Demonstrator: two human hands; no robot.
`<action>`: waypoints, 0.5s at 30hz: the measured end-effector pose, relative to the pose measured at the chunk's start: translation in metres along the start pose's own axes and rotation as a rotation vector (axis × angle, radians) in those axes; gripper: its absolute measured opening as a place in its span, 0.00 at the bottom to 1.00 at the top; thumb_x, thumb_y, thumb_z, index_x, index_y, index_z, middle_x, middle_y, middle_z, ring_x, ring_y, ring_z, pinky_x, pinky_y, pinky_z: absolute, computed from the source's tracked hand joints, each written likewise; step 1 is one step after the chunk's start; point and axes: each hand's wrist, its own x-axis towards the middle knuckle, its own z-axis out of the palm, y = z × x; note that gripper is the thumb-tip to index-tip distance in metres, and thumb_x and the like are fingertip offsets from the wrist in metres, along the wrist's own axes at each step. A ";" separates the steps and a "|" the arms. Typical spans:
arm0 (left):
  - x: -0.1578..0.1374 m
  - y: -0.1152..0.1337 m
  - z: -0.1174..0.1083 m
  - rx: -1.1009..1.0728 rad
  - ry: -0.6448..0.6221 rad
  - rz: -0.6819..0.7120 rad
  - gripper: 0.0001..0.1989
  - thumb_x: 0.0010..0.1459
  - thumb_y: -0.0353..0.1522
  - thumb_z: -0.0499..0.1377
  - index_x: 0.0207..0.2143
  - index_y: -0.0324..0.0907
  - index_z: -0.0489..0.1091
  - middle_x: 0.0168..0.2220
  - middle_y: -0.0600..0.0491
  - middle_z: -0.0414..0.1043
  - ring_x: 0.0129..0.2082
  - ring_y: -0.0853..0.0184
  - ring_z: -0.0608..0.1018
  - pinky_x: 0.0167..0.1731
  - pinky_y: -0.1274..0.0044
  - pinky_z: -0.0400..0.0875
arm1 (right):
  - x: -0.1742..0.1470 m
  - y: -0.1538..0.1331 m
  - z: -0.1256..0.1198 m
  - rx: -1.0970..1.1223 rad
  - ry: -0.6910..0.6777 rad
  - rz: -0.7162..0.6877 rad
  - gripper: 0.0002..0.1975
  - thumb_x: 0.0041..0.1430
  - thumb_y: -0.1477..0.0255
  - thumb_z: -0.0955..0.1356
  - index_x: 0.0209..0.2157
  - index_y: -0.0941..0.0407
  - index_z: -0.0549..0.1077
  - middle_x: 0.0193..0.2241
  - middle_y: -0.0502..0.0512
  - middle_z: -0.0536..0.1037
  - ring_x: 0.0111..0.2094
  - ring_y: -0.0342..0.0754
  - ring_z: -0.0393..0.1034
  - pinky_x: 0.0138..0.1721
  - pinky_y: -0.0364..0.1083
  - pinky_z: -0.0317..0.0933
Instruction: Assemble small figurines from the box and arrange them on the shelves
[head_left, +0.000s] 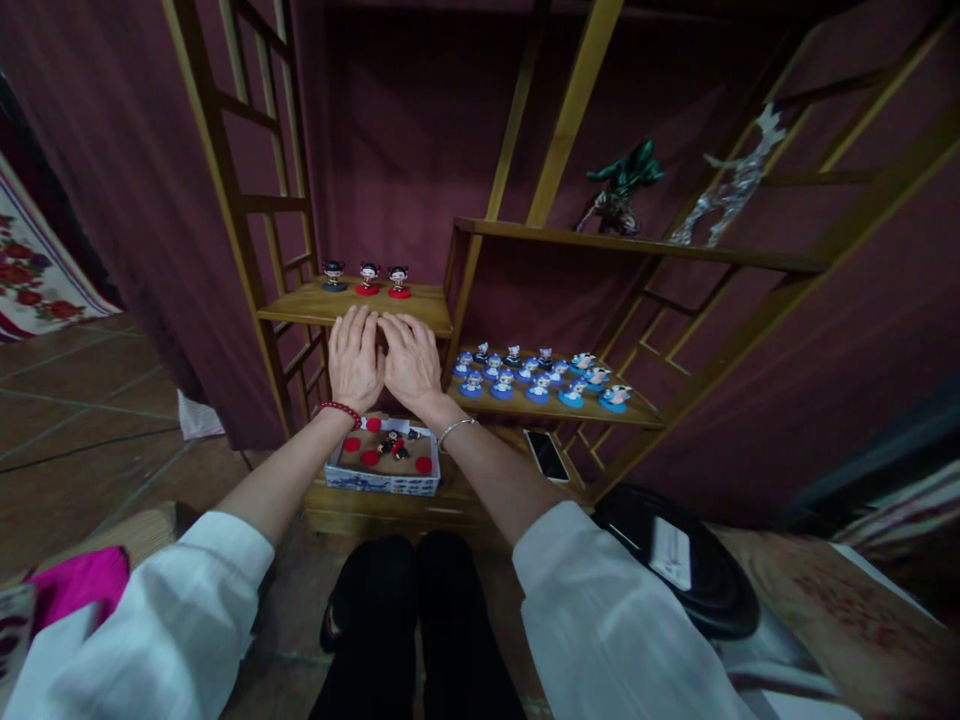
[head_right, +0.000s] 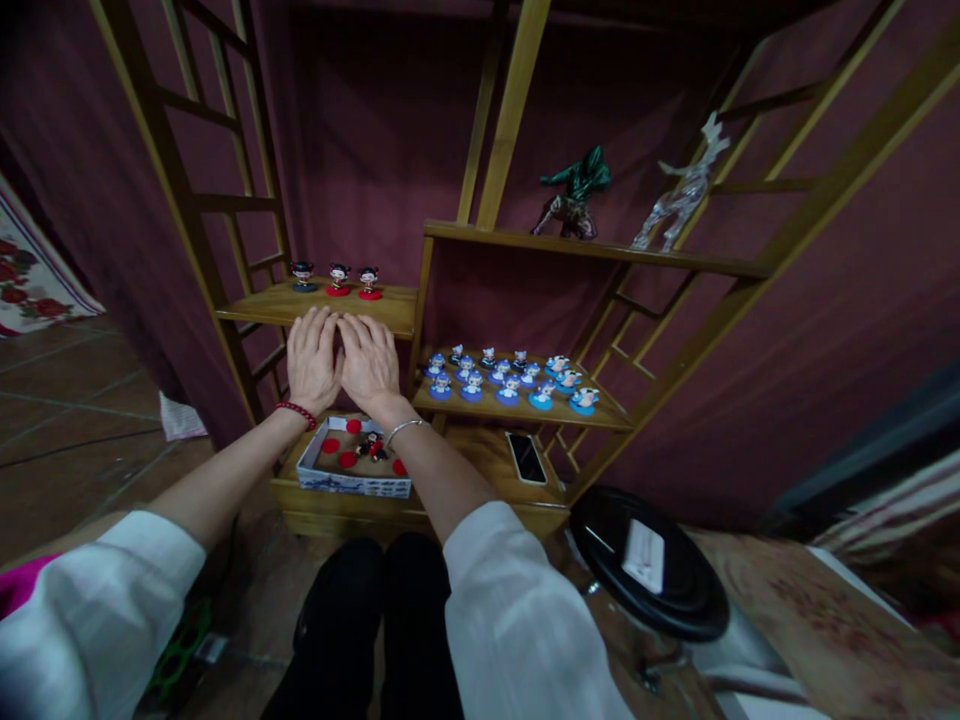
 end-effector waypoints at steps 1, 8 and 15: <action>-0.002 0.000 0.001 -0.011 0.001 -0.004 0.24 0.57 0.32 0.43 0.56 0.37 0.50 0.59 0.45 0.50 0.60 0.62 0.47 0.58 0.64 0.41 | -0.003 -0.001 0.001 0.002 -0.002 0.003 0.23 0.57 0.76 0.56 0.55 0.60 0.57 0.56 0.55 0.58 0.56 0.49 0.45 0.57 0.52 0.38; -0.029 0.003 0.003 -0.084 -0.060 0.070 0.24 0.58 0.32 0.43 0.56 0.36 0.48 0.62 0.43 0.40 0.61 0.63 0.41 0.57 0.66 0.47 | -0.042 -0.001 0.017 0.089 0.016 0.009 0.24 0.57 0.79 0.53 0.56 0.60 0.55 0.57 0.54 0.56 0.58 0.46 0.41 0.57 0.49 0.42; -0.082 0.002 0.034 -0.084 -0.455 -0.006 0.19 0.57 0.30 0.44 0.50 0.37 0.60 0.57 0.44 0.53 0.56 0.62 0.58 0.52 0.72 0.59 | -0.089 0.015 0.057 0.178 -0.135 0.122 0.25 0.53 0.82 0.56 0.53 0.59 0.60 0.56 0.59 0.56 0.54 0.49 0.50 0.54 0.52 0.49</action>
